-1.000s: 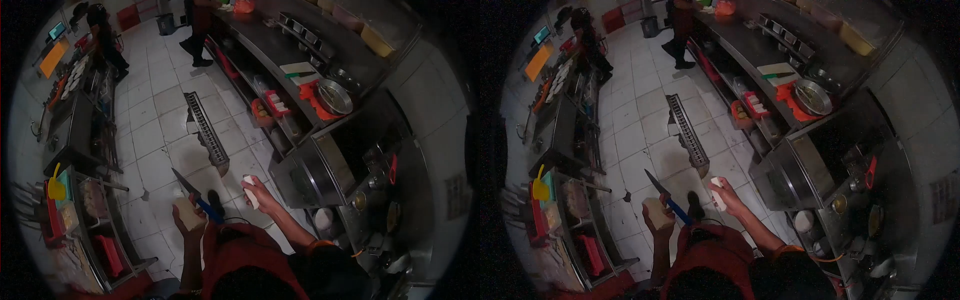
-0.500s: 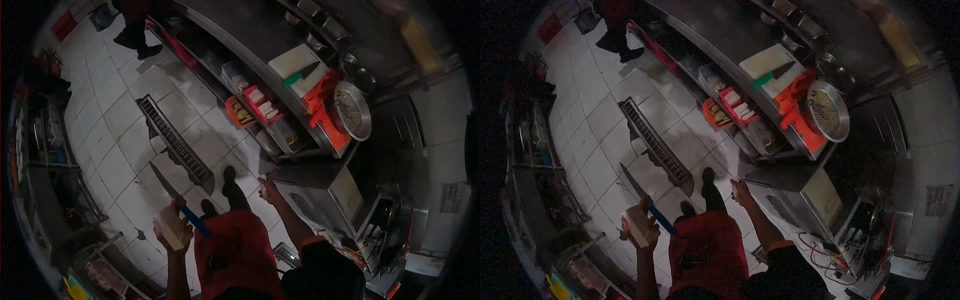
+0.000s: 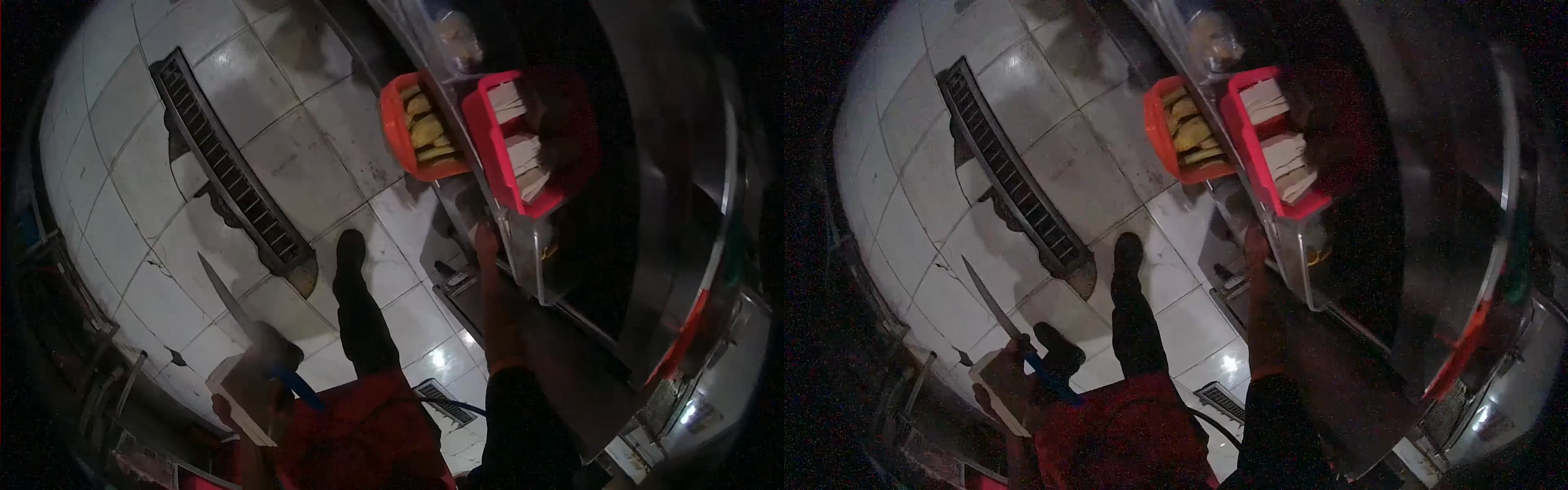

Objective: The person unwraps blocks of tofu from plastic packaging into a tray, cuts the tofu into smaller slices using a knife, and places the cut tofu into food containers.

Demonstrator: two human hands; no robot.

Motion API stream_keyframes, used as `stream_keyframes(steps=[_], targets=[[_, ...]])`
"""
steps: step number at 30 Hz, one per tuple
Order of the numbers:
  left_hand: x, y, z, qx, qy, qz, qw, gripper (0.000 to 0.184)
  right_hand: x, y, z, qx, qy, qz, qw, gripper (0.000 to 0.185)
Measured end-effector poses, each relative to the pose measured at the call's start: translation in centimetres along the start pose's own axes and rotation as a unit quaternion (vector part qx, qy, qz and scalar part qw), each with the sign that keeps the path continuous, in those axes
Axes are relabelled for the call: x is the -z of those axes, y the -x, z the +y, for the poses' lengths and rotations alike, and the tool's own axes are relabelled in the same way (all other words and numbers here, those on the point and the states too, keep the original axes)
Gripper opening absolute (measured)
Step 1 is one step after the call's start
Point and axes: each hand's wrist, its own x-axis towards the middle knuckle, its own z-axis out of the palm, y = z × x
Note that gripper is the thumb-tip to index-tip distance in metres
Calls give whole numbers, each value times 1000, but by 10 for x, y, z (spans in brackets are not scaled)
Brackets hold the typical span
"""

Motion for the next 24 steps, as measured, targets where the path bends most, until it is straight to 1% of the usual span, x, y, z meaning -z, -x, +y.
stream_keyframes(steps=[2,5,10,13,19,20,21,22,23,24], targets=[[15,-11,-10,-5,15,8,1000,90,-10,-19,19,19,28,14,999,65],[34,-25,-16,24,-1,18,1000,88,-32,-42,36,50,45,20,998,60],[49,-32,-33,61,11,53,997,90,-75,-67,46,97,93,-17,991,50],[53,-38,-38,83,18,62,994,91,-85,-80,57,108,133,-21,985,45],[63,-46,-44,115,34,89,989,94,-86,-102,75,117,202,20,972,34],[65,-47,-45,121,40,96,987,94,-78,-95,70,118,183,34,975,33],[64,-48,-46,128,43,100,986,95,-69,-84,67,120,138,58,982,31],[64,-50,-48,135,48,107,984,95,-55,-65,46,125,70,82,986,30],[63,-54,-49,135,39,103,985,95,-41,-42,24,133,-25,106,985,28],[60,-59,-51,140,30,100,985,94,-28,-15,-4,148,-144,109,973,27]])
